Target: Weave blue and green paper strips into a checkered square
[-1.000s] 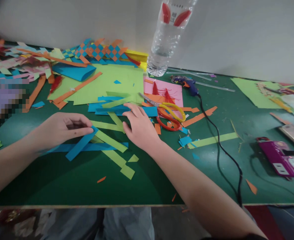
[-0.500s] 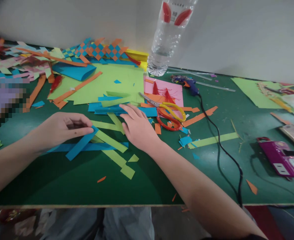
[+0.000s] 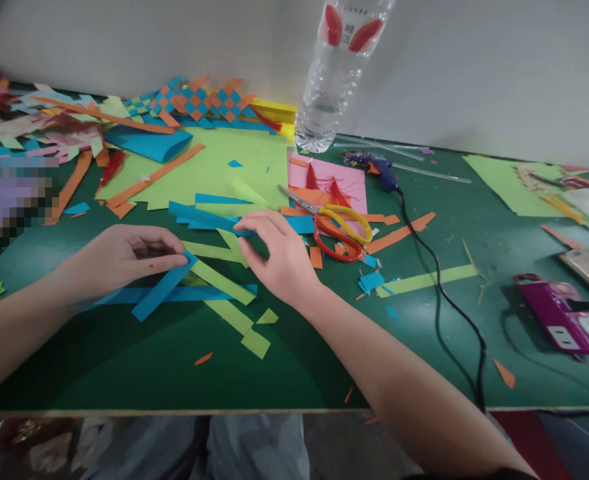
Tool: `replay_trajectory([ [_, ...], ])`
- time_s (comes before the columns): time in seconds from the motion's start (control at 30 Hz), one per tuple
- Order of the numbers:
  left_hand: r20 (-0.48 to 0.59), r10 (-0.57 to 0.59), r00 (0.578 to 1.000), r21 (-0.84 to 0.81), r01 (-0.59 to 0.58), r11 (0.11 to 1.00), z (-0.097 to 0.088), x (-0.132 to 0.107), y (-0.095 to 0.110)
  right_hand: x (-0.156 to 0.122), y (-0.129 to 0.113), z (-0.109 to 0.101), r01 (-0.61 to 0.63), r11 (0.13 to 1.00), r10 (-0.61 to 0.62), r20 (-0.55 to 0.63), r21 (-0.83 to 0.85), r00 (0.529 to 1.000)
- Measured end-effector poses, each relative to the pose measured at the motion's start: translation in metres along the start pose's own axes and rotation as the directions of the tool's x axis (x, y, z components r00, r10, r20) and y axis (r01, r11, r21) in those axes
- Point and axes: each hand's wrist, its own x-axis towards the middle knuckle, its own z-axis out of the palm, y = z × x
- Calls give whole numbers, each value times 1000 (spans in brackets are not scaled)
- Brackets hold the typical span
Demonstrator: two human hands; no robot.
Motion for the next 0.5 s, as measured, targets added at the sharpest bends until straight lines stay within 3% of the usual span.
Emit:
replay_trajectory([
  [0.1, -4, -1, 1000, -13, 1, 1000, 0, 0, 0, -1, -3, 1, -73, 987, 83, -69, 141, 994],
  [0.3, 1, -3, 1000, -50, 3, 999, -2, 0, -3, 2, 2, 4, -183, 890, 232, -69, 418, 970],
  [0.5, -7, 6, 1000, -52, -7, 999, -1, 0, -5, 4, 13, 5, -331, 836, 363, 10, 437, 932],
])
